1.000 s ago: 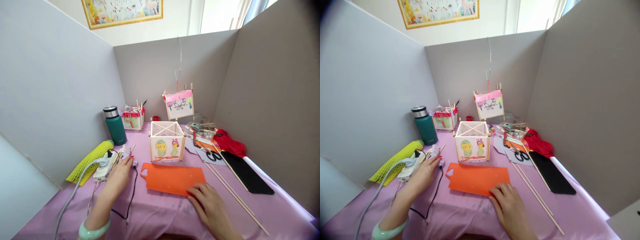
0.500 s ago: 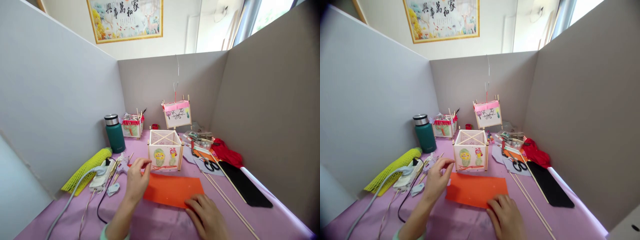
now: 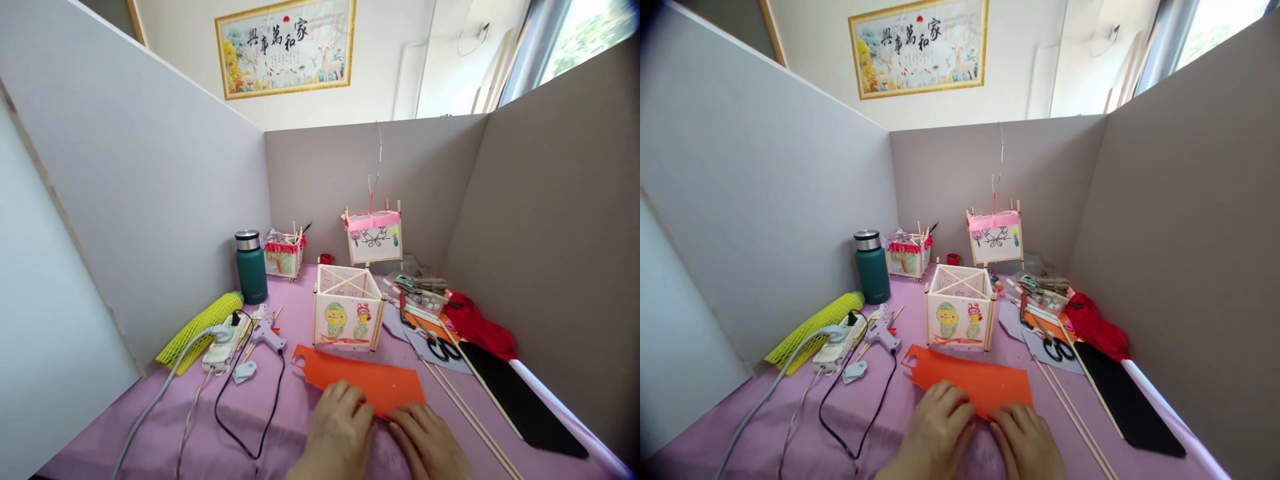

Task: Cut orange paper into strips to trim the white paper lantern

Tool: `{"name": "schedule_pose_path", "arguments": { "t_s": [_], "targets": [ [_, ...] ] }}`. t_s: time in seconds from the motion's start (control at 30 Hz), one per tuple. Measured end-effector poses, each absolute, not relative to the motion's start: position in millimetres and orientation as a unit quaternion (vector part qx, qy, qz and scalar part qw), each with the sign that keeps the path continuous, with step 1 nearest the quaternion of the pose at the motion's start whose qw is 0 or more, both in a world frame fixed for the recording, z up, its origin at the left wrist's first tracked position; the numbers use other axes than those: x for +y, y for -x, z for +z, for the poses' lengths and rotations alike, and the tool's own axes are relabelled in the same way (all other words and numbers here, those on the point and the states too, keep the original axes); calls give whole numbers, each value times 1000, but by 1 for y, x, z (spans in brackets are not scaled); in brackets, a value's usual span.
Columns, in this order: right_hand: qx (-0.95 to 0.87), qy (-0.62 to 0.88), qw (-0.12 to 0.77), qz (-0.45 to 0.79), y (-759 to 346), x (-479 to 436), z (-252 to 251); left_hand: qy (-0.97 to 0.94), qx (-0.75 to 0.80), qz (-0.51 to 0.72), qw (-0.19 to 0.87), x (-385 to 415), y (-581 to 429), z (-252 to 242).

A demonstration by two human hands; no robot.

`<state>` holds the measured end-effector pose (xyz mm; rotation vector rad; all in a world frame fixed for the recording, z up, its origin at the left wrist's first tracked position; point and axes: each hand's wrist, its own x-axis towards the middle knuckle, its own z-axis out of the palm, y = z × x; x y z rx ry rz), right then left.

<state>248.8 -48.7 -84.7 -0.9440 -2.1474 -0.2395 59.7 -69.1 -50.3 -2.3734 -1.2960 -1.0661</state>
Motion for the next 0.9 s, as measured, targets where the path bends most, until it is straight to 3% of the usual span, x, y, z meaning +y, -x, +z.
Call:
{"name": "schedule_pose_path", "arguments": {
  "t_s": [0.43,0.7,0.8,0.9],
  "targets": [
    [-825,424,373,32,-254,-49,-91,788,-471,-378,121,-63,-41,-77],
    [-660,510,481,270,-264,-53,-90,783,-451,-408,131,-66,-38,-71],
    [-622,524,511,277,-269,-52,-92,779,-437,-426,146,-69,-37,-67],
    [-603,522,569,200,-263,-57,-88,768,-401,-472,163,-73,-40,-61]
  ]
}}
